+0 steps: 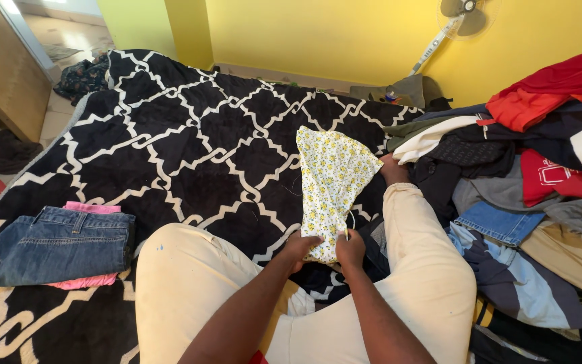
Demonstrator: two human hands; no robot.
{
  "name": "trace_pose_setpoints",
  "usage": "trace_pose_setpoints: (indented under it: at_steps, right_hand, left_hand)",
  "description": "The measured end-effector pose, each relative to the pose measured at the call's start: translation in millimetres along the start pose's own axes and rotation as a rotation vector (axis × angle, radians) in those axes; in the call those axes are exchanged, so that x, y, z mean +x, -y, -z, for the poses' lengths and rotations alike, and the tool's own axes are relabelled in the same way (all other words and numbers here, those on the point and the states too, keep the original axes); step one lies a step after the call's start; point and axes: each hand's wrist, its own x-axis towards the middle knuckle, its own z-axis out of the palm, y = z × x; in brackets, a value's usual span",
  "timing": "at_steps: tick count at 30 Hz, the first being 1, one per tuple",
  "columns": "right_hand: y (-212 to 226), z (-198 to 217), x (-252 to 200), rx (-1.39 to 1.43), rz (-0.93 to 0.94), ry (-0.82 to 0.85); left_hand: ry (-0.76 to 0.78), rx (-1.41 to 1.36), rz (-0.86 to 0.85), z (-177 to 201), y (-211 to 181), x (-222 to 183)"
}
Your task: Folding various pieces of clothing including shorts, a dress, and a top on a bed.
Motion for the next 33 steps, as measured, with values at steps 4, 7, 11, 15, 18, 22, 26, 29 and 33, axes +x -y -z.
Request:
trace_pose_setpoints:
  at_steps: [4, 7, 11, 15, 18, 22, 26, 29, 33]
  right_hand:
    - [34.3, 13.7, -22.4, -0.224, 0.299, -0.092]
    - [52.9, 19.7, -34.3, -0.41, 0.613, 0.015]
    - [60.9, 27.7, -68.3, -0.773, 0.701, 0.339]
    - [18.0, 3.9, -25.8, -0.862, 0.728, 0.245]
    - [28.2, 0.8, -26.9, -0.711, 0.777, 0.215]
    - [23.3, 1.6, -26.1, -0.702, 0.673, 0.345]
    - [56.1, 19.9, -60.0, -0.741, 0.62, 0.5]
    - [91.3, 36.6, -89.5, -0.733, 0.556, 0.639]
    - [110.7, 57.4, -101.5, -0.709, 0.429, 0.791]
  left_hand:
    - [-0.047, -0.044, -0.023, -8.8, -8.7, -15.6]
    - [-0.064, -0.082, -0.026, -25.1, -29.3, -44.4]
    - [-0.117, -0.054, -0.041, 7.5, -18.5, 4.7]
    - [-0.081, 0.0, -0.025, -1.9, -25.3, 6.0]
    - [-0.084, 0.056, -0.022, 8.7, -31.3, 20.4]
    - [-0.155, 0.479, -0.153, 17.3, -76.2, -17.5]
    - [-0.18, 0.983, -0.389, 11.1, -104.1, -47.8]
    - [0.009, 0.956, -0.604, -7.7, -116.0, -79.9]
    - [0.241, 0.891, -0.65, -34.3, -129.8, -125.2]
